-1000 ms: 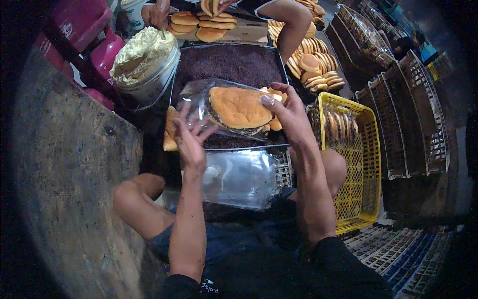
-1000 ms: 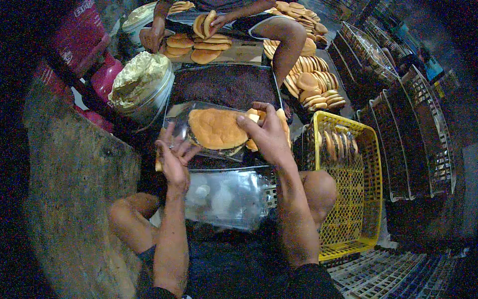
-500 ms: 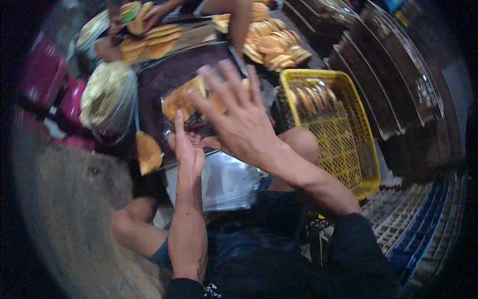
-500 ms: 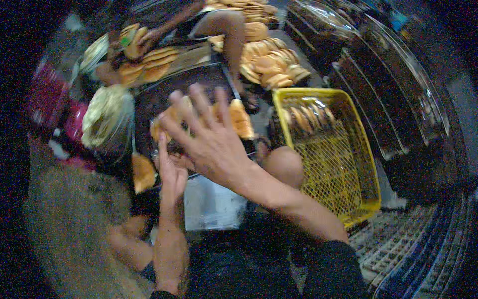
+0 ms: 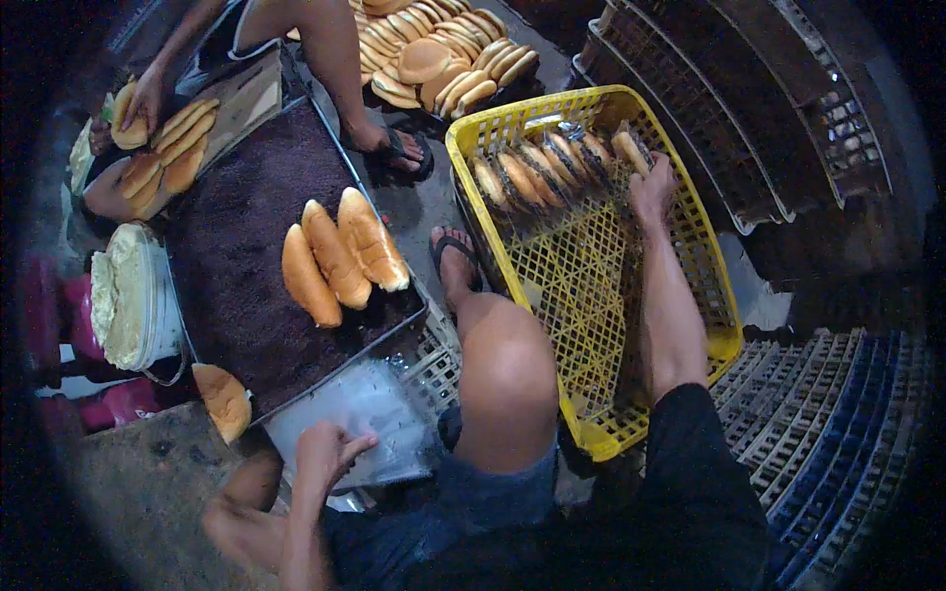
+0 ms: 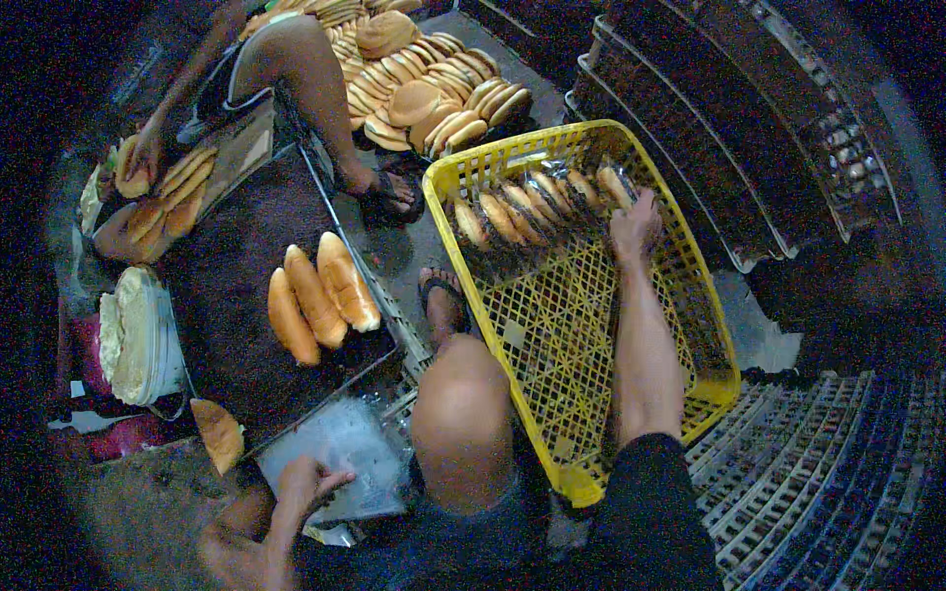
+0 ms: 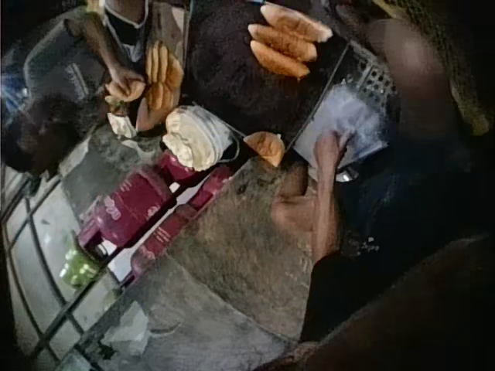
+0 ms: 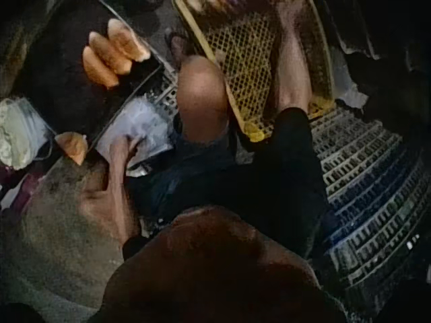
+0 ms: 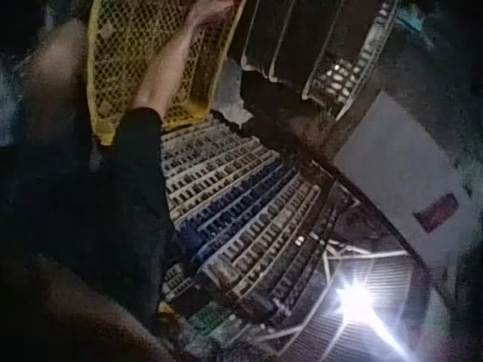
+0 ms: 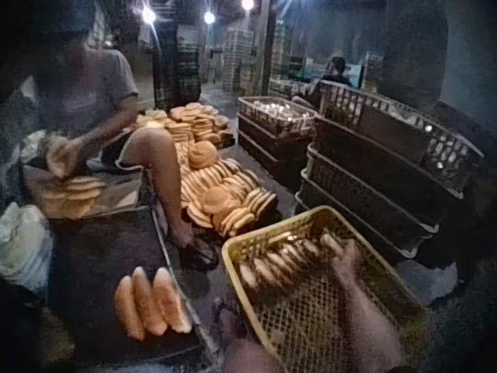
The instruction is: The person sits on the floor and repeatedly picks up buns, places them into clear plastic bags, and arranges the filled bags into a yellow basket. The process involves handling the buns and bags by hand and organizing the packaged items.
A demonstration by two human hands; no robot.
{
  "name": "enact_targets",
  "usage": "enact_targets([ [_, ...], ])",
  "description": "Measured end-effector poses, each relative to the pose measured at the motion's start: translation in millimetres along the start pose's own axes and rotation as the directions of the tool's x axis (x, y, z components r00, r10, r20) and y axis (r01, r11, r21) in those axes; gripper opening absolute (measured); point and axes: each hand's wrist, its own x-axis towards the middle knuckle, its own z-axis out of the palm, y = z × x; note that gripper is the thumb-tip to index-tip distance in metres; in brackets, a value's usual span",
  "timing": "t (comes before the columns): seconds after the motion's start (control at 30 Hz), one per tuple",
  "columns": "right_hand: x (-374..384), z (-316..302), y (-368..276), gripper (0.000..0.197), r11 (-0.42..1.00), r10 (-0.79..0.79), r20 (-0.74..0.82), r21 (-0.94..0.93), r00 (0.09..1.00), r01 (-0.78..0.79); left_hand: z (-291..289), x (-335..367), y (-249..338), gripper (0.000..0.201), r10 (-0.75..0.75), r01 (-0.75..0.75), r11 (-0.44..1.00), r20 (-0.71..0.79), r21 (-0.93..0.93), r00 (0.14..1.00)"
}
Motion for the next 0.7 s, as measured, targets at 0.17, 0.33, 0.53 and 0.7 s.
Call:
enact_targets([
  [0.17,102.6,56.7,90.6,0.085,0.998,-0.024,0.396,0.067,0.918,-0.003,-0.5,7.0,6.8,0.046,-0.030,0.045,0.965,0.063,-0.259,0.998],
  [0.33,100.8,42.3,29.9,0.088,0.980,0.017,0.788,0.109,0.616,-0.167,-6.8,-12.5,11.2,0.039,-0.053,0.045,0.931,-0.011,-0.363,0.999],
  [0.53,51.4,41.8,-70.9,0.073,0.913,-0.360,0.512,0.021,0.780,0.408,-2.1,-28.1,30.3,0.026,-0.040,-0.166,0.757,-0.299,-0.632,0.953],
  [0.7,-166.5,-109.0,-281.4,0.050,0.409,-0.885,0.453,0.867,-0.107,0.286,-49.3,-42.4,74.6,0.018,-0.024,-0.562,0.738,-0.846,-0.374,0.532],
])
